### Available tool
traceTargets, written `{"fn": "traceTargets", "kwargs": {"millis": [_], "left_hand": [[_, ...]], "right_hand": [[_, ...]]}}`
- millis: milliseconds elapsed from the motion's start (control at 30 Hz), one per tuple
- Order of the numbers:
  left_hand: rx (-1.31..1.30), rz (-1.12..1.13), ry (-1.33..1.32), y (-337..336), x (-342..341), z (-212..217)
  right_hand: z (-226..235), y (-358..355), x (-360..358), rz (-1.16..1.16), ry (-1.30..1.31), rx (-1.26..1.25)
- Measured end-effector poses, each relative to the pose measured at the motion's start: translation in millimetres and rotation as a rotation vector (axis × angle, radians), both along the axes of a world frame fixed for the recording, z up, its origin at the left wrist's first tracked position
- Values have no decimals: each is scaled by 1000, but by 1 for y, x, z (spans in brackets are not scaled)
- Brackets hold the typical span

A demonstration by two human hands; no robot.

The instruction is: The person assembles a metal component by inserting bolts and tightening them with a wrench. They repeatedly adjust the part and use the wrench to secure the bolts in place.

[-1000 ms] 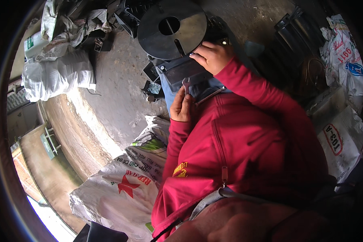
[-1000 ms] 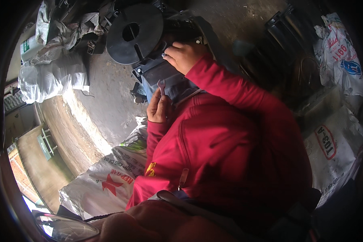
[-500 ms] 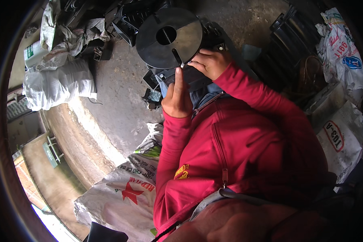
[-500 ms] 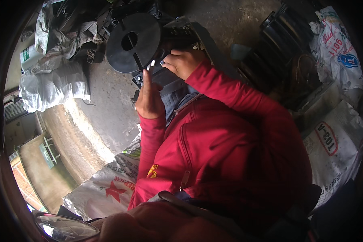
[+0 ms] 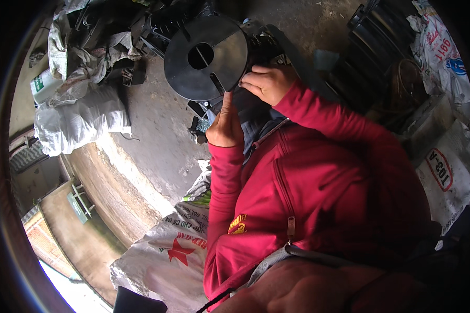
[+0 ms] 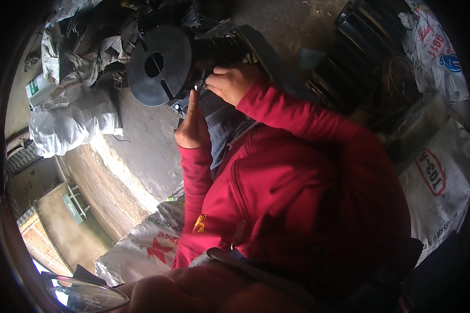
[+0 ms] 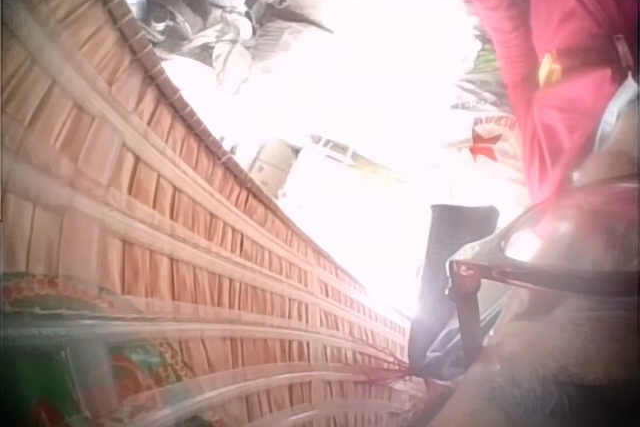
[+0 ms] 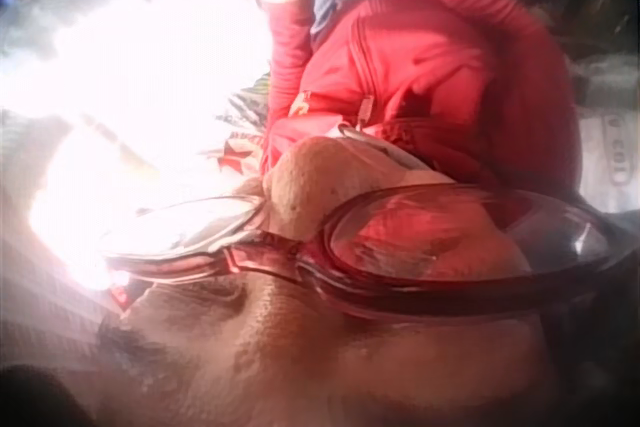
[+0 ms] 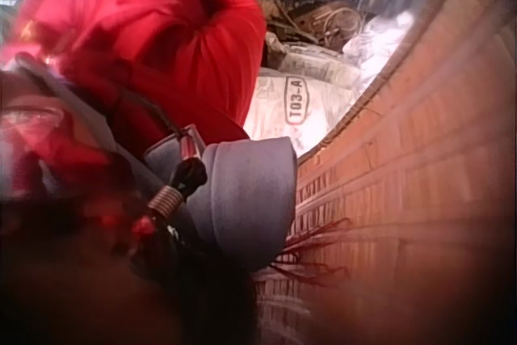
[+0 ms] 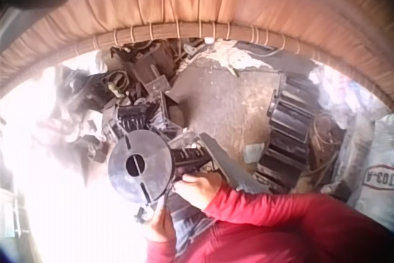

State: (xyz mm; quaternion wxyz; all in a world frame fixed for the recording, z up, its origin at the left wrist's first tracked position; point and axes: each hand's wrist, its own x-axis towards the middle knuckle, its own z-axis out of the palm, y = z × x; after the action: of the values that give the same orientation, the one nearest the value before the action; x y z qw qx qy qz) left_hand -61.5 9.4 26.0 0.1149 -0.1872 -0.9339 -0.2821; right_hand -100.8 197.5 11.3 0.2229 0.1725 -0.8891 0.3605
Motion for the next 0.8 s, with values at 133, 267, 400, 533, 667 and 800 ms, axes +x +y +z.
{"fn": "traceTargets", "kwargs": {"millis": [133, 267, 400, 533, 667, 800], "left_hand": [[181, 31, 205, 13, 1, 23], [153, 9, 200, 14, 9, 28], [-51, 5, 118, 15, 0, 8], [99, -76, 127, 19, 5, 33], [195, -56, 206, 17, 5, 20], [74, -27, 63, 16, 1, 13]], "right_hand": [[-11, -3, -5, -26, 37, -92], [-12, -4, -5, -19, 37, -102], [-11, -5, -5, -9, 3, -87], [-11, -1, -1, -20, 2, -76], [-14, -3, -3, 0, 53, -155], [-7, -1, 4, -6, -27, -99]]}}
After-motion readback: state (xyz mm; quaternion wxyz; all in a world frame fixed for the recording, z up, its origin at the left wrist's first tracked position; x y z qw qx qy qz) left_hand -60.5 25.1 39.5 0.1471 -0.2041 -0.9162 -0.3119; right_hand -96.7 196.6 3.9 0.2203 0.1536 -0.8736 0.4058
